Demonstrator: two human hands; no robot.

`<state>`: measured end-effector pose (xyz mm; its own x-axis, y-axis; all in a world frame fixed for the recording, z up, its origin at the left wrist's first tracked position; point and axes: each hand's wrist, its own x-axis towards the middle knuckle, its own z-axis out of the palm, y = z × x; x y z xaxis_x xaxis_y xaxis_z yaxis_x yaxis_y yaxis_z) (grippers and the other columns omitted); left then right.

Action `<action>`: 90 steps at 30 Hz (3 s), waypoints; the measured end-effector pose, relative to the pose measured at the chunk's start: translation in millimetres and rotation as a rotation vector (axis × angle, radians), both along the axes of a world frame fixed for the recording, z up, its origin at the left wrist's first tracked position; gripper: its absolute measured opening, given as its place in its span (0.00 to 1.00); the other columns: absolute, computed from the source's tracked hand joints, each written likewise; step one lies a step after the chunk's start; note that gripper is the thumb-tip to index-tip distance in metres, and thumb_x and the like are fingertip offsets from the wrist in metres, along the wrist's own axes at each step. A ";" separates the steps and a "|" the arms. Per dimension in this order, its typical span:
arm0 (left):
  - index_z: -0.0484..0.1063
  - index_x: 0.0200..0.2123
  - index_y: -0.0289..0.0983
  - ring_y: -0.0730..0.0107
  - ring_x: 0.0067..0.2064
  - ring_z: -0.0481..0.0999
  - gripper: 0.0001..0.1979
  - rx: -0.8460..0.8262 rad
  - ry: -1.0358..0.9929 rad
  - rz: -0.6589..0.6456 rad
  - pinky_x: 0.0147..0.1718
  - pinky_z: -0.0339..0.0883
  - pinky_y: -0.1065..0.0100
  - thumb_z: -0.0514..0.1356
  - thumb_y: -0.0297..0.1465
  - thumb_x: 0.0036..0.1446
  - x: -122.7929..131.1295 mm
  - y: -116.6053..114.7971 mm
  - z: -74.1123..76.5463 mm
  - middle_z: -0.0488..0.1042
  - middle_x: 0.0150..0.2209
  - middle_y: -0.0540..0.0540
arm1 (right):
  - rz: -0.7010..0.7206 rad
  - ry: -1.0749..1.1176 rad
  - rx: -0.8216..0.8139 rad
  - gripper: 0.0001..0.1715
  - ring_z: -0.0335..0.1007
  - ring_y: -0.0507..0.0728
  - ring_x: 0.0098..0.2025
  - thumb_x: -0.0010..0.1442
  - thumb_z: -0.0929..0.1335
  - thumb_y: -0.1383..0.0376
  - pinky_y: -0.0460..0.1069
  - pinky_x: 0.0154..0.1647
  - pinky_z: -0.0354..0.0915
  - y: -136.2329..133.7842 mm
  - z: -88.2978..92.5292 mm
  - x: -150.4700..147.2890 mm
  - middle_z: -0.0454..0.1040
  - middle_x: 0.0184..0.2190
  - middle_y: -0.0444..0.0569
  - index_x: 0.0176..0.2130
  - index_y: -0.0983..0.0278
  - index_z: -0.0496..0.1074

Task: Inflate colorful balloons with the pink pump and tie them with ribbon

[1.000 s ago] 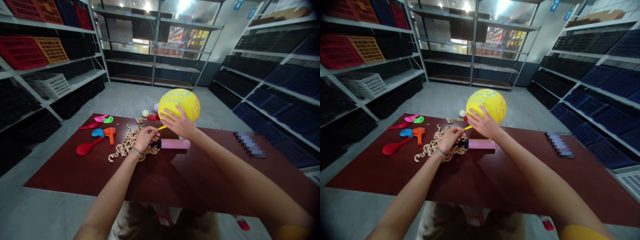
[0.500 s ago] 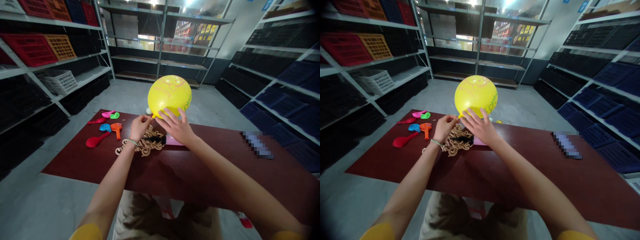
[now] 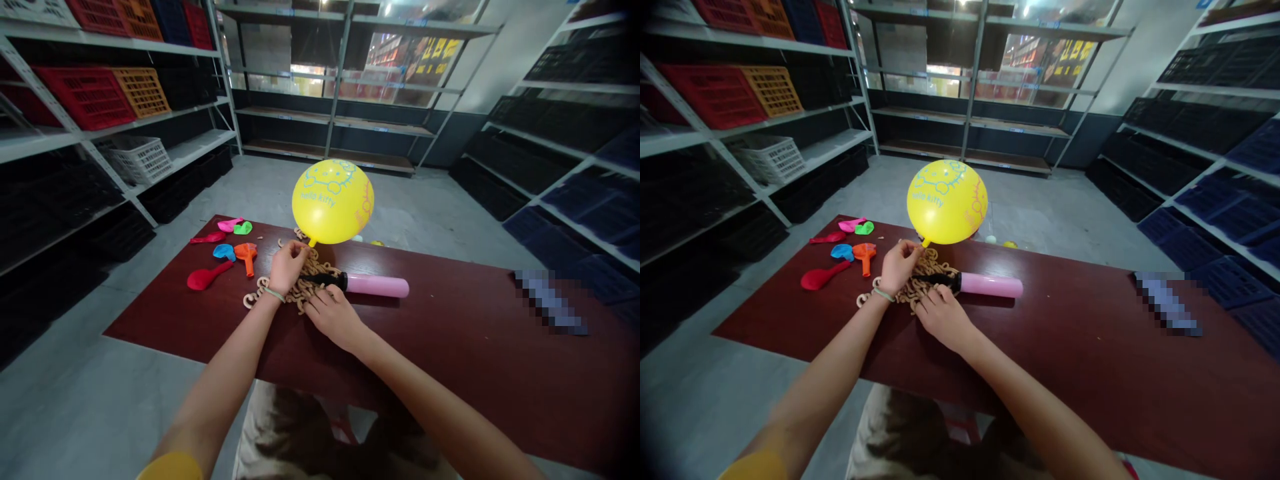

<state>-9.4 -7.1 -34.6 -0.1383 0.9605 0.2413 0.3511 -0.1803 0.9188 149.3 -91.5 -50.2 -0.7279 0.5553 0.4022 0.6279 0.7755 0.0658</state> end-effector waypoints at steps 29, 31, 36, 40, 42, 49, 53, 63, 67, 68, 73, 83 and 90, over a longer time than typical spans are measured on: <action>0.73 0.35 0.38 0.71 0.28 0.73 0.11 0.027 -0.062 -0.138 0.30 0.63 0.71 0.59 0.40 0.59 10.8 -7.4 -2.6 0.76 0.27 0.50 | -0.166 0.515 -0.292 0.07 0.69 0.55 0.36 0.68 0.58 0.61 0.52 0.38 0.67 23.8 120.6 61.9 0.72 0.36 0.48 0.39 0.59 0.62; 0.73 0.35 0.38 0.71 0.28 0.73 0.11 0.025 -0.038 -0.131 0.30 0.63 0.71 0.59 0.40 0.59 10.9 -8.1 -1.5 0.75 0.26 0.50 | -0.151 0.530 -0.281 0.06 0.69 0.54 0.36 0.68 0.59 0.61 0.52 0.39 0.67 25.1 132.4 63.4 0.71 0.37 0.47 0.40 0.59 0.63; 0.74 0.35 0.38 0.71 0.28 0.72 0.11 0.039 0.007 -0.130 0.30 0.62 0.71 0.58 0.40 0.60 12.5 -10.0 -0.8 0.75 0.26 0.51 | -0.158 0.541 -0.270 0.08 0.70 0.54 0.34 0.68 0.59 0.61 0.52 0.37 0.67 27.5 165.1 68.4 0.72 0.37 0.46 0.43 0.58 0.65; 0.75 0.35 0.39 0.70 0.29 0.73 0.11 0.092 0.118 -0.098 0.31 0.62 0.70 0.58 0.39 0.60 14.8 -12.8 -1.0 0.75 0.26 0.50 | -0.164 0.490 -0.239 0.07 0.70 0.53 0.34 0.67 0.61 0.63 0.51 0.37 0.67 37.5 191.1 65.1 0.72 0.35 0.44 0.42 0.59 0.68; 0.75 0.36 0.39 0.69 0.31 0.73 0.10 0.136 0.162 -0.079 0.33 0.63 0.69 0.58 0.38 0.61 15.5 -14.7 -0.9 0.76 0.29 0.49 | -0.145 0.472 -0.239 0.07 0.70 0.52 0.34 0.66 0.62 0.64 0.50 0.37 0.67 47.8 201.6 58.2 0.72 0.35 0.44 0.42 0.60 0.69; 0.76 0.38 0.41 0.66 0.34 0.76 0.09 0.245 0.273 -0.079 0.39 0.66 0.67 0.57 0.38 0.63 13.8 -18.9 -2.5 0.79 0.33 0.46 | -0.081 0.534 -0.256 0.10 0.67 0.45 0.28 0.69 0.59 0.64 0.44 0.31 0.64 92.4 221.6 16.4 0.70 0.38 0.42 0.44 0.63 0.67; 0.75 0.40 0.41 0.66 0.35 0.76 0.10 0.261 0.310 -0.095 0.38 0.66 0.68 0.56 0.38 0.64 13.3 -19.5 -2.0 0.79 0.34 0.47 | -0.051 0.430 -0.264 0.10 0.70 0.48 0.33 0.69 0.58 0.66 0.46 0.37 0.66 107.5 202.8 3.7 0.73 0.39 0.43 0.43 0.62 0.67; 0.74 0.34 0.37 0.60 0.52 0.73 0.05 0.482 0.221 0.068 0.53 0.66 0.57 0.60 0.31 0.60 11.5 -12.7 -1.0 0.73 0.50 0.39 | -0.147 0.258 -0.247 0.14 0.73 0.54 0.39 0.69 0.57 0.64 0.49 0.36 0.62 87.1 112.8 21.0 0.77 0.42 0.46 0.49 0.59 0.67; 0.73 0.32 0.37 0.63 0.49 0.75 0.06 0.407 0.121 0.018 0.48 0.68 0.61 0.59 0.31 0.61 13.3 -13.8 0.4 0.77 0.47 0.41 | -0.189 0.363 -0.262 0.13 0.74 0.55 0.40 0.70 0.58 0.61 0.49 0.37 0.62 73.7 102.2 24.3 0.78 0.41 0.45 0.46 0.59 0.69; 0.73 0.32 0.37 0.63 0.47 0.76 0.06 0.390 0.096 0.033 0.46 0.69 0.62 0.59 0.31 0.60 13.4 -13.4 0.7 0.77 0.45 0.42 | -0.199 0.379 -0.270 0.13 0.74 0.55 0.40 0.69 0.58 0.61 0.49 0.37 0.62 70.6 99.5 25.0 0.78 0.41 0.45 0.46 0.59 0.69; 0.75 0.29 0.36 0.64 0.43 0.76 0.07 0.247 -0.036 0.095 0.44 0.67 0.65 0.62 0.34 0.56 11.2 -5.0 -1.9 0.78 0.41 0.43 | -0.207 0.522 -0.321 0.12 0.72 0.55 0.41 0.69 0.58 0.62 0.49 0.40 0.64 58.6 79.7 29.4 0.76 0.43 0.47 0.47 0.57 0.67; 0.74 0.28 0.33 0.75 0.28 0.70 0.12 -0.037 -0.500 -0.003 0.31 0.63 0.72 0.66 0.38 0.51 17.1 -1.6 -6.4 0.74 0.26 0.50 | -0.270 0.538 -0.179 0.10 0.68 0.59 0.45 0.64 0.62 0.68 0.54 0.46 0.62 56.4 31.9 24.6 0.73 0.41 0.50 0.42 0.60 0.72; 0.75 0.29 0.34 0.74 0.33 0.74 0.11 -0.077 -0.587 -0.130 0.38 0.67 0.71 0.68 0.36 0.49 23.7 -13.6 10.2 0.77 0.30 0.49 | -0.412 0.405 -0.054 0.19 0.69 0.62 0.45 0.61 0.68 0.51 0.56 0.44 0.55 53.9 21.0 12.1 0.77 0.41 0.51 0.47 0.59 0.74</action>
<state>14.3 -20.6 -24.4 -0.1076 0.9902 0.0889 -0.2388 -0.1126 0.9645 161.4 -37.6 -29.2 -0.2407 0.7877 0.5671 0.8457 0.4569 -0.2757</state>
